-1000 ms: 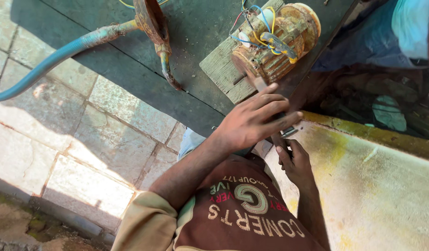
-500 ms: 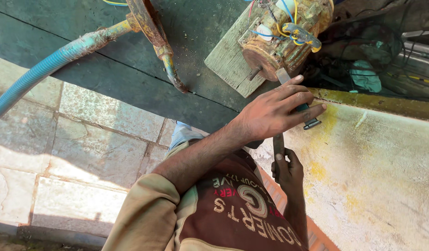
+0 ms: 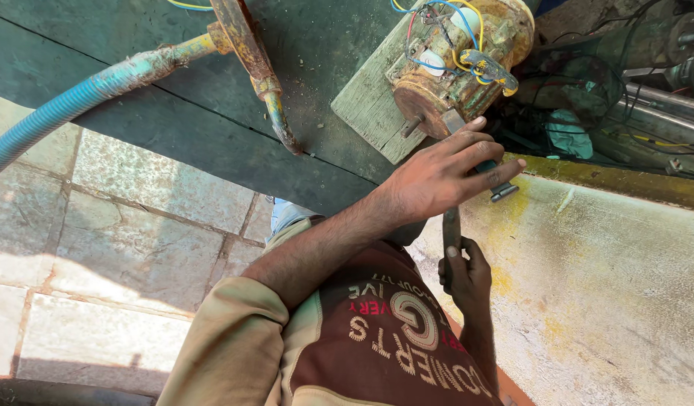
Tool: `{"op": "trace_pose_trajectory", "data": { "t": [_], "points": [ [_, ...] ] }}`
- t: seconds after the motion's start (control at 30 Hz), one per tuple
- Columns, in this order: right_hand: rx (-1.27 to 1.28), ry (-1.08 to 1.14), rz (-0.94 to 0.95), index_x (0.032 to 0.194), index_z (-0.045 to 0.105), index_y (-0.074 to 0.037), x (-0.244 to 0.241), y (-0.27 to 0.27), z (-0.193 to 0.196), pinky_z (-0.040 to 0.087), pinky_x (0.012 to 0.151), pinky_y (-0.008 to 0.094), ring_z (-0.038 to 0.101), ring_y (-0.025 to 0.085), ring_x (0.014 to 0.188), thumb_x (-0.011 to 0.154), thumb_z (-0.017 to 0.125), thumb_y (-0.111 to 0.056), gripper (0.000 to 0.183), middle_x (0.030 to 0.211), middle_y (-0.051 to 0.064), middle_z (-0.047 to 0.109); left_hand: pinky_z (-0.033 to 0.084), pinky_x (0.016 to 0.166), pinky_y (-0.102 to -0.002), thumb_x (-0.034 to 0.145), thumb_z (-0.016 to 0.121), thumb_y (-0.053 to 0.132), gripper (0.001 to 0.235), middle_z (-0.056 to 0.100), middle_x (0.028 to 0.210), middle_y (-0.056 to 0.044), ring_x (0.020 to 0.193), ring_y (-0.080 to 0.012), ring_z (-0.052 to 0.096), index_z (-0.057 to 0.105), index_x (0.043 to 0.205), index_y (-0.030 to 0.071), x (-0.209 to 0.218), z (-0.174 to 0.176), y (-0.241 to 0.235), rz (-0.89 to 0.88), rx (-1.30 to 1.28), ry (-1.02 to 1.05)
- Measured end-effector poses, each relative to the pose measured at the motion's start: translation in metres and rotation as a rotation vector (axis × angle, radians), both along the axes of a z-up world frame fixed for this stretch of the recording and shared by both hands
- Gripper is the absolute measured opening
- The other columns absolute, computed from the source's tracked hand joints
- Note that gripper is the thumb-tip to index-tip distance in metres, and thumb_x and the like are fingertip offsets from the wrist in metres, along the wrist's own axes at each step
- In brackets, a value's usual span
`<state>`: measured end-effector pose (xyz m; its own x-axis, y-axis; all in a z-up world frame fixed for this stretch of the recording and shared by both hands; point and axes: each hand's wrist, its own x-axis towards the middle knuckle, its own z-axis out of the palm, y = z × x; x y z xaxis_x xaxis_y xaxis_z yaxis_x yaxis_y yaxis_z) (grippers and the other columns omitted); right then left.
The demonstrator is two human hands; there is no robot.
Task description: The person uses a hammer and metal bar to tap a component on a small electrical motor mounted on a wooden block. They then use a wrench to tighten bolts on the motor housing. The work is performed on a metal workbench in a workshop setting.
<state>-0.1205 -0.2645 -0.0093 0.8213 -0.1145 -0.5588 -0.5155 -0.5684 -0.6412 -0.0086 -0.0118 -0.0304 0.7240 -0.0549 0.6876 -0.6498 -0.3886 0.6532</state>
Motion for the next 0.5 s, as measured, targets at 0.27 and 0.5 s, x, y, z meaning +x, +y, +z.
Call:
{"op": "trace_pose_trajectory", "data": {
  "t": [0.27, 0.5],
  "points": [
    [0.055, -0.127, -0.011, 0.123, 0.056, 0.0, 0.015, -0.002, 0.012, 0.039, 0.042, 0.024, 0.054, 0.009, 0.051, 0.105, 0.054, -0.023, 0.029, 0.067, 0.006, 0.061, 0.036, 0.132, -0.051, 0.098, 0.065, 0.013, 0.06, 0.055, 0.131, -0.008, 0.132, -0.0248, 0.057, 0.048, 0.155, 0.019, -0.001, 0.002, 0.006, -0.041, -0.035, 0.003],
    [0.121, -0.359, -0.008, 0.116, 0.048, 0.0, 0.011, 0.024, 0.041, 0.042, 0.044, 0.024, 0.054, 0.01, 0.054, 0.102, 0.057, -0.008, 0.018, 0.078, 0.01, 0.062, 0.039, 0.131, -0.05, 0.1, 0.063, 0.013, 0.045, 0.057, 0.135, -0.013, 0.134, -0.0286, 0.058, 0.054, 0.143, 0.003, 0.003, 0.0, 0.02, -0.064, -0.131, 0.019]
  ]
}}
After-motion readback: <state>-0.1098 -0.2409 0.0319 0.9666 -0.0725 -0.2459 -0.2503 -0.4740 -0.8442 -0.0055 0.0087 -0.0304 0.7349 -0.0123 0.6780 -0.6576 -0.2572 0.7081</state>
